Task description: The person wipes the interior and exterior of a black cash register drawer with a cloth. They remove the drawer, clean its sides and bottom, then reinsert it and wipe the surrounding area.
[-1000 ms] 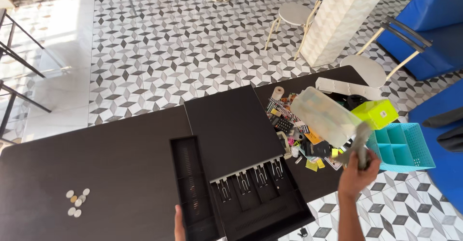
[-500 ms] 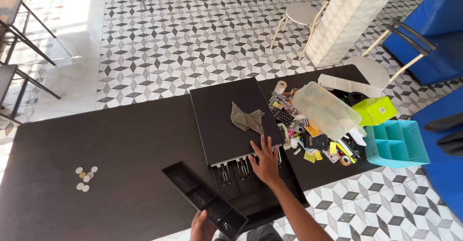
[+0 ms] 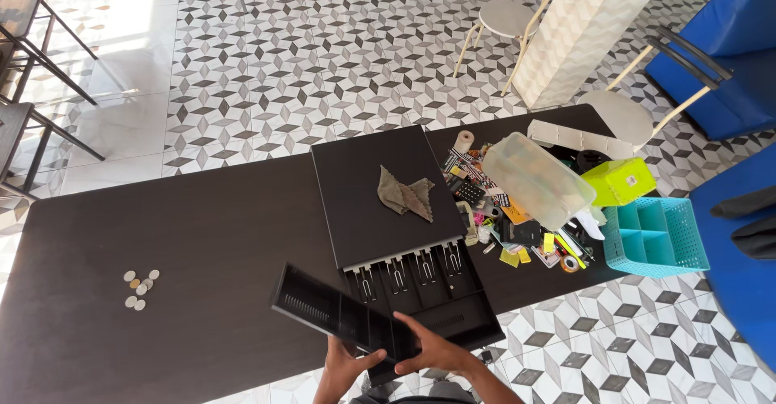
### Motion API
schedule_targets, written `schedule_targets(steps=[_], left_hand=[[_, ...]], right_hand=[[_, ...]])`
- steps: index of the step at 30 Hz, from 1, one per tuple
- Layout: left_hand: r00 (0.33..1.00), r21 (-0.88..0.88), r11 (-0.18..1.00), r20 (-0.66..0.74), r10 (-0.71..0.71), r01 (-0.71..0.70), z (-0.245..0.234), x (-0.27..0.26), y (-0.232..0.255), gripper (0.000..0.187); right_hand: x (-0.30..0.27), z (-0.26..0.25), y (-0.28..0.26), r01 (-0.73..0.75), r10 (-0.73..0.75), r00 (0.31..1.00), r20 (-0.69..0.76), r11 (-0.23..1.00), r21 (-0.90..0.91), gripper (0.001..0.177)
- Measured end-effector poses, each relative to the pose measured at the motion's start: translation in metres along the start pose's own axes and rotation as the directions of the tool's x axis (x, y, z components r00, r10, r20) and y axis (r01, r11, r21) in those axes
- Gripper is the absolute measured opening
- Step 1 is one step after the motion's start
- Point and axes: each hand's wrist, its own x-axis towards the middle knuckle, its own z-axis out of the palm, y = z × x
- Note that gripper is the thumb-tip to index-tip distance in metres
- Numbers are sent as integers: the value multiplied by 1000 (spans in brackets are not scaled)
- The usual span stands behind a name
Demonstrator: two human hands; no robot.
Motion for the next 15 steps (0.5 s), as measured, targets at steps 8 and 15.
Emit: schedule_targets(steps=[8, 15], left_hand=[[982, 58, 982, -65, -178, 182, 43, -12, -28, 84], [909, -404, 876, -409, 84, -263, 19, -18, -13, 74]], right_hand=[[-43, -47, -30, 108, -126, 992, -29, 930, -350, 124], [-76, -113, -38, 75, -265, 945, -190, 744, -664, 120]])
